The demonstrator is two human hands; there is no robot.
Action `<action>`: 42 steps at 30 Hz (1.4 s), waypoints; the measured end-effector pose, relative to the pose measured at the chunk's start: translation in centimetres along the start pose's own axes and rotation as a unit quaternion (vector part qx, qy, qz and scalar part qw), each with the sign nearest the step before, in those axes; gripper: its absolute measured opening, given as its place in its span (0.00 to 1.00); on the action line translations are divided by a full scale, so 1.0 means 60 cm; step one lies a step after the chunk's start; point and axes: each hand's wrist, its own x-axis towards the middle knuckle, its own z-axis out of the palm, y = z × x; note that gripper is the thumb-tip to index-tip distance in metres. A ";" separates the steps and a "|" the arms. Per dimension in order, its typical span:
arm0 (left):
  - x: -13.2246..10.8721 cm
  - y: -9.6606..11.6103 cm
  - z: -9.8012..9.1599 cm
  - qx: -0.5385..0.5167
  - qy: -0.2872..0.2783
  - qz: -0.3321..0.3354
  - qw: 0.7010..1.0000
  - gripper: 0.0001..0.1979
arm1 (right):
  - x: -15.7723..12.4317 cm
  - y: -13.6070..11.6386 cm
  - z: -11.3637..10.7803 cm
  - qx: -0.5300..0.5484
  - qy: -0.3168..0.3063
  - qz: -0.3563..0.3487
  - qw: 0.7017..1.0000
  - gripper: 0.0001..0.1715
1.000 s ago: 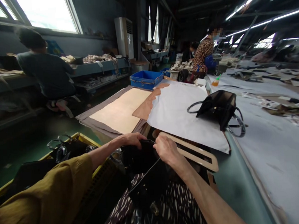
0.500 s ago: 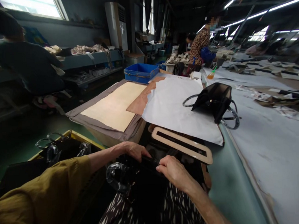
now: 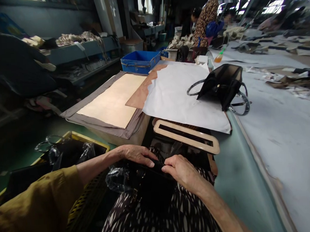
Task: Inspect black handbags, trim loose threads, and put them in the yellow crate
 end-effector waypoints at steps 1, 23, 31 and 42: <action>0.000 0.001 0.002 0.015 0.005 0.008 1.000 0.21 | -0.001 0.001 0.000 0.001 -0.004 -0.002 1.000 0.20; 0.001 0.058 0.039 0.220 0.110 0.029 0.969 0.09 | -0.012 -0.041 0.012 -0.147 0.051 0.072 0.985 0.07; -0.042 0.036 0.012 0.158 0.080 -0.033 0.984 0.13 | 0.002 -0.038 0.023 -0.055 0.049 0.045 0.996 0.09; -0.139 -0.016 0.049 -0.059 0.300 -0.050 0.951 0.27 | 0.010 -0.022 0.025 0.007 0.034 0.075 0.997 0.12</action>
